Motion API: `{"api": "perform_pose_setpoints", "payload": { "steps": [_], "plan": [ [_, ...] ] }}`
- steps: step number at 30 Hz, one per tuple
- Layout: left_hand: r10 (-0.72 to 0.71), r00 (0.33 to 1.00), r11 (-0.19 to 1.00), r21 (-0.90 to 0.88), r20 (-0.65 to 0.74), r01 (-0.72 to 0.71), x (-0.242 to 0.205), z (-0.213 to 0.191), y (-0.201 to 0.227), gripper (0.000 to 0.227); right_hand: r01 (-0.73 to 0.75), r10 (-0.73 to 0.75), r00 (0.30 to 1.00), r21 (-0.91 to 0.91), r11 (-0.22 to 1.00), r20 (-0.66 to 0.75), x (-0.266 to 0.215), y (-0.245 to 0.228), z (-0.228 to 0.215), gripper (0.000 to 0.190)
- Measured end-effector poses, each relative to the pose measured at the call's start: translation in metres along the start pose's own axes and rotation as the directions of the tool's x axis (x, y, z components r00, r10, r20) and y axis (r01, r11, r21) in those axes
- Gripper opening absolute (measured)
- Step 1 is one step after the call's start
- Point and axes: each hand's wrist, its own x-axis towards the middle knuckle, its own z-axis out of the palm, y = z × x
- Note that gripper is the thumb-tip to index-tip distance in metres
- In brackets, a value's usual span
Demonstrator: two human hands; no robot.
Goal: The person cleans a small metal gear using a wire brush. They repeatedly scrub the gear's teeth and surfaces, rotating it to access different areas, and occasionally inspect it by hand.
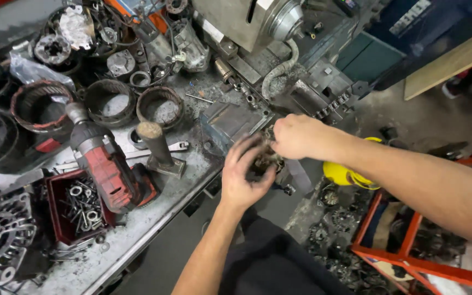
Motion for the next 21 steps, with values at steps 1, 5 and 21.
{"api": "perform_pose_setpoints", "payload": {
  "steps": [1, 5, 21],
  "plan": [
    [-0.004, 1.0, 1.0, -0.006, -0.012, 0.004, -0.005, 0.002, -0.005, 0.043, -0.002, 0.002, 1.0, -0.014, 1.0, 0.002, -0.006, 0.003, 0.004, 0.04],
    [-0.22, 0.954, 0.972, 0.131, 0.203, 0.196, -0.02, 0.012, -0.021, 0.101, 0.308, -0.411, 0.861, -0.334, 0.891, -0.301, -0.028, 0.014, 0.021, 0.025],
    [-0.264, 0.923, 0.948, 0.251, 0.279, 0.196, -0.029, 0.021, -0.037, 0.108, 0.363, -0.781, 0.545, -0.754, 0.547, -0.305, -0.031, 0.035, 0.001, 0.028]
  ]
}}
